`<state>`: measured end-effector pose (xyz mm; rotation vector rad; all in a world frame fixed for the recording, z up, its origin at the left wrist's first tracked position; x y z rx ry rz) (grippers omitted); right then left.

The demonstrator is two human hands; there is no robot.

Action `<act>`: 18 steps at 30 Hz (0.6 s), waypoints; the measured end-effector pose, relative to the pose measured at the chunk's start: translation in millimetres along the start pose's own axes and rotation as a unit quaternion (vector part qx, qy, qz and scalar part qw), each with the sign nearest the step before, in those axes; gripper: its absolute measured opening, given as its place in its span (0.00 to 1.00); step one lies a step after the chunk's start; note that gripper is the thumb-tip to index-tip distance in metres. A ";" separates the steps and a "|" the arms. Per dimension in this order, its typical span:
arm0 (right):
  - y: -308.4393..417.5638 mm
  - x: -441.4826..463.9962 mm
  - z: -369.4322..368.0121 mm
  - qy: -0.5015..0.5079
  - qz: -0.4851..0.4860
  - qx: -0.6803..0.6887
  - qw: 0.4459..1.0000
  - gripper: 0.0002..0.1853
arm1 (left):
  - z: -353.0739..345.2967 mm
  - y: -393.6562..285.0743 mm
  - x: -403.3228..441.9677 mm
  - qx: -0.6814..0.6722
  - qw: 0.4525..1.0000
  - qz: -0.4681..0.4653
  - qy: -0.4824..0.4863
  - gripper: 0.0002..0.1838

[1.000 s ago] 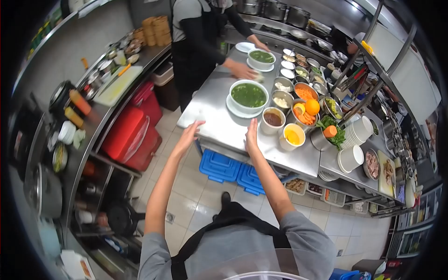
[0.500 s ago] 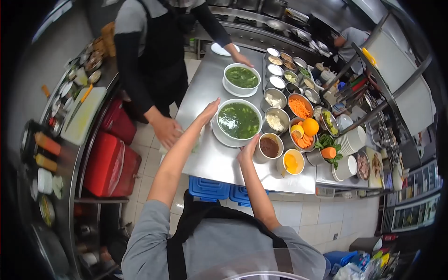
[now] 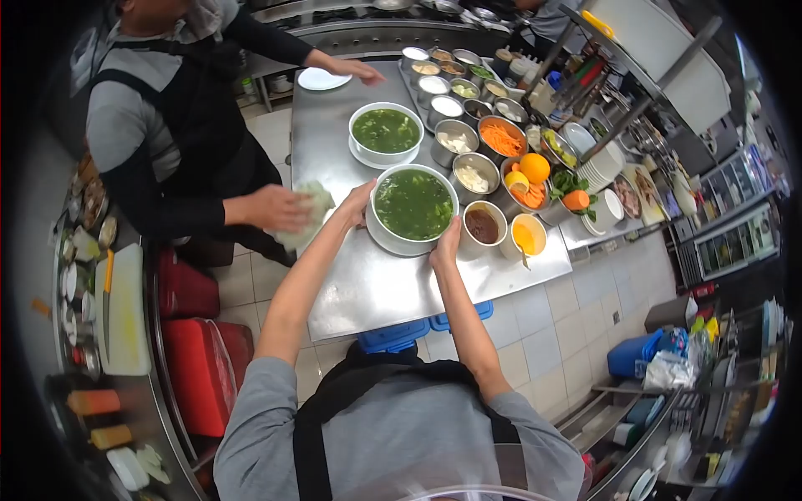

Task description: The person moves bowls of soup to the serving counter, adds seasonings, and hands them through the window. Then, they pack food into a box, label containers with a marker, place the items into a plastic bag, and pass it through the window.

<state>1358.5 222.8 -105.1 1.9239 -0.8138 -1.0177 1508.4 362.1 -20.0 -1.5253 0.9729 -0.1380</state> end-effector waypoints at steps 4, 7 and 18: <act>-6.3 -7.3 4.7 -0.022 0.002 -0.005 1.000 0.19 | 2.9 5.7 -13.3 0.007 1.000 -0.008 -0.007 0.22; -7.9 -25.1 14.0 -0.045 0.011 -0.036 0.998 0.19 | 3.2 13.2 -30.8 0.002 1.000 -0.017 -0.009 0.21; -10.9 -106.2 68.0 -0.040 -0.011 0.058 0.997 0.17 | -0.4 62.8 -95.2 -0.005 0.997 -0.034 0.073 0.32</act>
Point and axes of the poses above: each hand's wrist, its own x-axis towards the middle knuckle, its own z-axis out of the back of the hand, y = z × x, the point moved 1 cm from there along x, towards the middle knuckle, and after that the axes turned 9 degrees about -z, right-handed, at the moved point
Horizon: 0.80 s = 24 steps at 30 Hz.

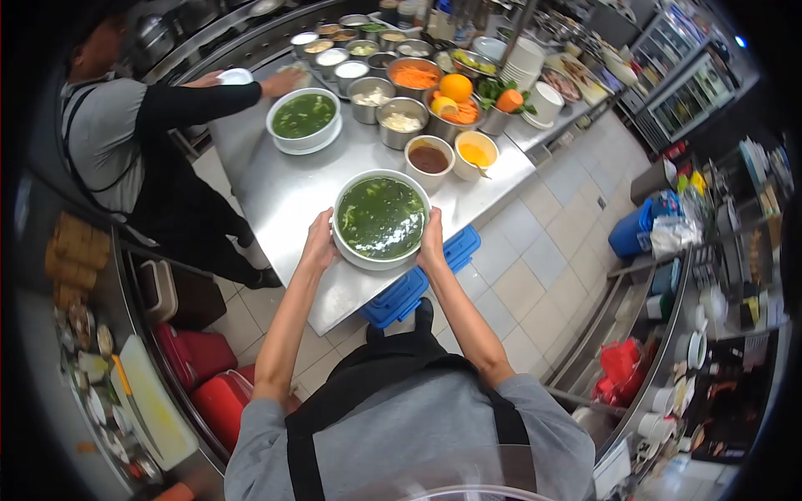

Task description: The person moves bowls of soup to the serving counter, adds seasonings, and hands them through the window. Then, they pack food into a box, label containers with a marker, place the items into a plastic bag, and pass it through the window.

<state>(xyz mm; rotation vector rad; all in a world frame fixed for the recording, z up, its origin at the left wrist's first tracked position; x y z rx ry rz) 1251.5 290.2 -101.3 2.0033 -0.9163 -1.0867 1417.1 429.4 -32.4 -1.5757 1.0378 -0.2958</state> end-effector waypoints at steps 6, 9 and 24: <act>53.4 -84.3 40.6 -0.044 0.007 0.058 0.997 0.20 | -50.5 9.7 -48.9 0.042 0.997 0.014 0.069 0.28; 67.9 -100.4 81.4 -0.127 0.031 0.051 0.990 0.16 | -87.1 20.7 -59.8 0.060 0.989 0.046 0.127 0.29; 230.2 -186.2 382.5 -0.336 0.142 0.052 0.930 0.17 | -429.4 151.1 -74.3 0.091 0.903 0.123 0.400 0.21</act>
Point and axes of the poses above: each hand's wrist, its own x-axis towards the middle knuckle, its own z-axis out of the back of the hand, y = z × x, the point moved 1 cm from there along x, towards the middle knuckle, and after that the axes turned 9 degrees about -z, right-handed, at the moved point
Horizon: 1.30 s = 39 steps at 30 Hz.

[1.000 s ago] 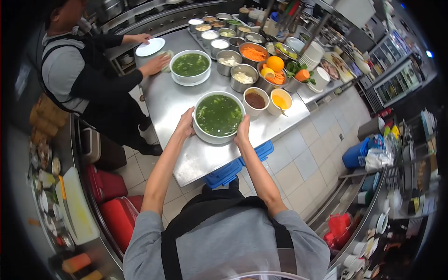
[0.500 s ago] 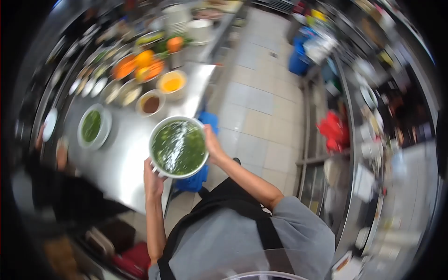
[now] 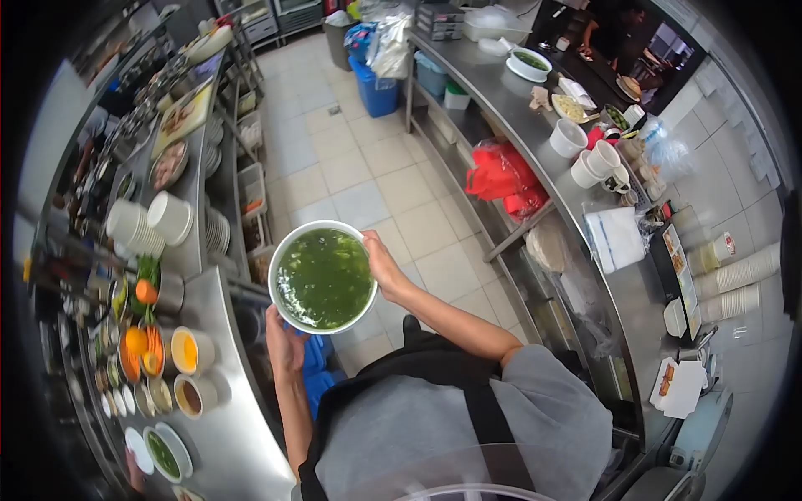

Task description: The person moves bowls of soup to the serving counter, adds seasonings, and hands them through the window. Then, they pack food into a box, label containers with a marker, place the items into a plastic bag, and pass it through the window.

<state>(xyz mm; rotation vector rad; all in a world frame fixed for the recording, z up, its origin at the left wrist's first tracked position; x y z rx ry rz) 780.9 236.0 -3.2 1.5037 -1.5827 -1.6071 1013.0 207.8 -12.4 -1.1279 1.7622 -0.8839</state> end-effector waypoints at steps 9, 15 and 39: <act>81.5 150.9 167.1 -0.132 0.051 0.079 0.987 0.17 | -200.9 31.3 203.1 0.073 0.985 0.088 0.132 0.28; 131.7 270.6 282.2 -0.222 0.097 0.145 0.959 0.20 | -356.8 54.7 340.2 0.125 0.960 0.098 0.232 0.30; 316.5 598.6 631.6 -0.351 0.083 0.224 0.906 0.30 | -791.1 223.2 714.1 0.160 0.893 0.142 0.396 0.24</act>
Point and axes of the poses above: each hand's wrist, its own x-axis towards the middle knuckle, its own z-axis out of the back of the hand, y = z × x, the point moved 1 cm from there along x, towards the middle knuckle, and after that the axes turned 9 degrees about -z, right-handed, at the moved point
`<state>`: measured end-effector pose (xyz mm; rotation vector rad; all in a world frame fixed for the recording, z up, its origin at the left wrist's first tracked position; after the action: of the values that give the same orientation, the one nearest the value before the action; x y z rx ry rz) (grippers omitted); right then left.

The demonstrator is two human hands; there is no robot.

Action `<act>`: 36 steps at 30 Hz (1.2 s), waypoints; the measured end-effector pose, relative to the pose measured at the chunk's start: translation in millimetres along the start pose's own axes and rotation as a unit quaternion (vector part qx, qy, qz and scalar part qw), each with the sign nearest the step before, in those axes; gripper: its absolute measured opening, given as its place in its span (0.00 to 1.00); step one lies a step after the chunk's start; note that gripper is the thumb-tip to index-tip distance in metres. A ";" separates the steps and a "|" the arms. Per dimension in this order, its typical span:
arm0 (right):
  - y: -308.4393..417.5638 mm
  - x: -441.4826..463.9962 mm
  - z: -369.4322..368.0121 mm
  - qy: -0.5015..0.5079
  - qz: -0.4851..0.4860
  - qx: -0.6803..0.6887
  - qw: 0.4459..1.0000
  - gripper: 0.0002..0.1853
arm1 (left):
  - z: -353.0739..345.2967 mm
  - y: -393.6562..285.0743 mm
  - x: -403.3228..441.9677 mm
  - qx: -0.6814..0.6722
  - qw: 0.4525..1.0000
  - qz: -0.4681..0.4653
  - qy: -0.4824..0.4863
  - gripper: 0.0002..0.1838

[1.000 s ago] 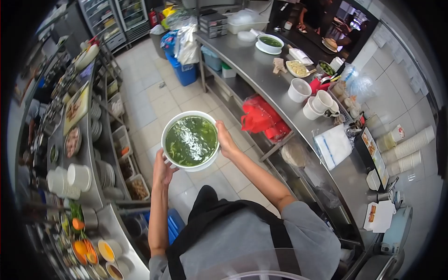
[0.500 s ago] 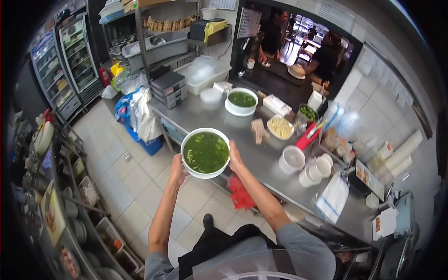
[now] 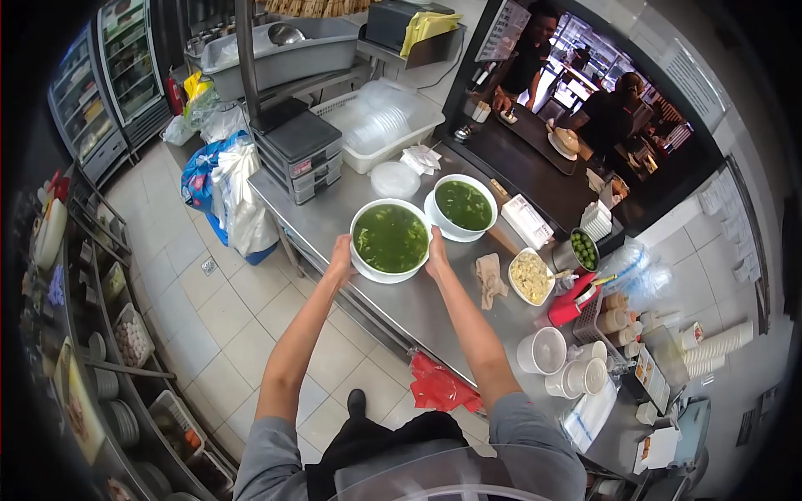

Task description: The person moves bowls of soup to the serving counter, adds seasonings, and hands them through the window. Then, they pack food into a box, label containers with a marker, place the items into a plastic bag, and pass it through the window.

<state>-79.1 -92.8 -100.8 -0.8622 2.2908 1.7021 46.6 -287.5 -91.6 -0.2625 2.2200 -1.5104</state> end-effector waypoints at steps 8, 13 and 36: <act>20.9 -20.9 -5.1 0.035 0.014 -0.005 0.999 0.31 | 4.3 16.0 18.7 -0.009 1.000 0.010 0.008 0.30; -22.3 -96.6 -4.2 -0.165 0.266 -0.166 0.935 0.29 | 8.6 35.0 -63.0 0.009 0.970 -0.190 -0.149 0.34; -347.2 -631.9 -31.0 0.708 -0.026 -0.351 0.612 0.26 | 6.9 281.5 -819.4 0.048 0.561 -0.050 -0.825 0.25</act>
<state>631.0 35.5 -92.2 -3.3710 1.7110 2.2095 799.9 137.0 -147.8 -1.1607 0.5166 -0.6034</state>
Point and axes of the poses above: each hand's wrist, its own x-axis towards the middle knuckle, its own z-axis out of the back of the hand, y = z × x, the point moved 1 cm from there along x, towards the middle knuckle, and after that the axes turned 9 degrees about -z, right-handed, at the moved point
